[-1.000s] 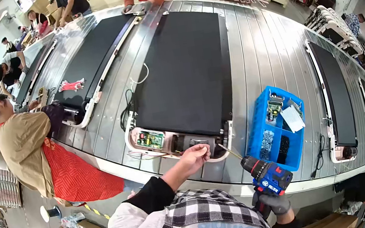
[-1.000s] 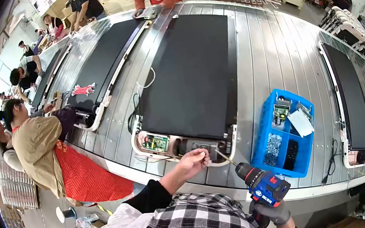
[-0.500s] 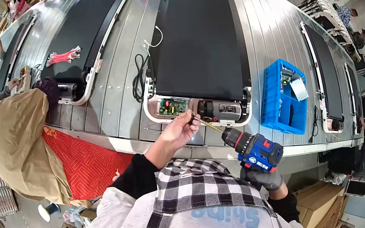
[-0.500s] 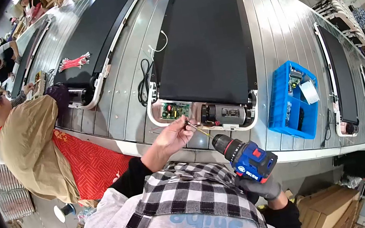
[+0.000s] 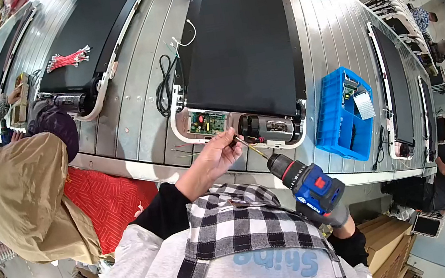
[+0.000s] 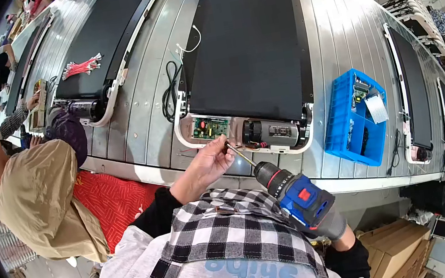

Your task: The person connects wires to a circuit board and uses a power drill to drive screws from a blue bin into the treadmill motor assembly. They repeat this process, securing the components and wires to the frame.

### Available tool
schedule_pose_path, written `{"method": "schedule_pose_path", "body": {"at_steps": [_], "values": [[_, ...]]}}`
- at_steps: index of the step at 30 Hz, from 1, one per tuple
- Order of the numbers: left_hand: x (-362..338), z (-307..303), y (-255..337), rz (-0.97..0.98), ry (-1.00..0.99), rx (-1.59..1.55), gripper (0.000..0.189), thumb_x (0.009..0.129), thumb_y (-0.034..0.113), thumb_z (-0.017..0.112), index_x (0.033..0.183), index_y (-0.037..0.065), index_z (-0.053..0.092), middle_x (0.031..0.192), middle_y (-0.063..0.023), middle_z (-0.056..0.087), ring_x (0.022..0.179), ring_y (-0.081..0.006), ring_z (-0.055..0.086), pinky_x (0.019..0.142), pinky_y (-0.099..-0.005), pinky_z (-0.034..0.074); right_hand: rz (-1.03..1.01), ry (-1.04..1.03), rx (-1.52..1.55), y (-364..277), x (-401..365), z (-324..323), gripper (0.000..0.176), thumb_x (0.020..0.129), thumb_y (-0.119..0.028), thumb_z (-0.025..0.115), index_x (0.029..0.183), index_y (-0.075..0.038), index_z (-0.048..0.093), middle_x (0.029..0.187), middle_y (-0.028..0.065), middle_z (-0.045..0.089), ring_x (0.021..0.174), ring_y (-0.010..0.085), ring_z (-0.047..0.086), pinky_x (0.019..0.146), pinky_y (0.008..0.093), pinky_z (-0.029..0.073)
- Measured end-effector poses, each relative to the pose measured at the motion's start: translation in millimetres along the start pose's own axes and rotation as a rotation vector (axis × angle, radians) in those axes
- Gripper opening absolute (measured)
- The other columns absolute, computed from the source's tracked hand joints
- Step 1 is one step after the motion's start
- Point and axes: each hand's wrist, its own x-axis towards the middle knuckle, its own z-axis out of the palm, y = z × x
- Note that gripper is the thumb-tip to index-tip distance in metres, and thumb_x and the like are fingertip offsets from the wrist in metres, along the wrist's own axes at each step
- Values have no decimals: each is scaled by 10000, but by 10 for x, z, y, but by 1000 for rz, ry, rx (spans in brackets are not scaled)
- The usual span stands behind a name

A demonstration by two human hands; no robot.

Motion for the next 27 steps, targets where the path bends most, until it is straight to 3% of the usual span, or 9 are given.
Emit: {"method": "schedule_pose_path", "body": {"at_steps": [4,10,14,17,19,21,22,24,27], "values": [[67,23,29,59,24,18,161,893,194,577,855,38,559,779,-62,597,626,-116,525,599,-232,435,129,-29,420,125,92,164,302,625,-207,749,895,-123,641,778,91,643,696,286,634,605,344,508],[165,-65,204,71,73,117,172,901,228,568,813,85,532,718,-26,552,622,-123,509,619,-268,432,173,-50,518,403,172,568,285,628,-172,753,871,-93,627,748,96,633,657,293,618,577,340,496],[364,-383,295,186,281,226,270,925,327,512,791,92,520,655,16,456,593,-108,443,590,-225,371,25,-172,178,479,458,404,342,688,-118,667,1026,-109,615,966,78,624,875,274,610,773,372,495],[340,-835,555,476,529,656,226,926,279,516,820,81,540,677,29,449,593,-68,431,584,-213,362,-85,-50,11,485,789,224,406,648,-154,679,1045,-105,608,987,83,616,870,298,601,740,406,481],[315,-707,667,648,665,1124,204,877,247,588,829,54,540,703,-4,469,640,-114,472,618,-248,388,-26,-32,126,636,682,361,404,636,-125,669,1033,-93,600,966,109,607,845,330,580,707,429,455],[477,-1012,683,909,619,1715,277,736,199,710,880,45,530,804,-74,496,768,-235,501,692,-338,422,186,-237,203,675,713,431,387,709,-242,643,1070,-114,589,1056,83,607,986,278,565,862,386,466],[523,-1010,657,959,569,1884,325,692,189,738,898,49,529,837,-94,498,806,-271,498,712,-363,426,51,-246,17,661,843,408,355,726,-257,651,1050,-123,595,1039,82,614,952,264,581,835,360,482],[601,-1047,622,956,540,1959,375,656,166,755,933,64,525,837,-98,497,827,-297,499,727,-384,430,112,-312,67,735,758,600,349,713,-251,678,1022,-104,608,991,88,634,893,251,612,784,333,506],[720,-1178,633,980,458,1940,374,649,130,749,933,56,517,847,-110,511,832,-314,503,725,-389,431,516,-407,456,828,623,854,359,673,-273,739,947,-67,634,868,119,667,816,248,648,731,327,515]]}}
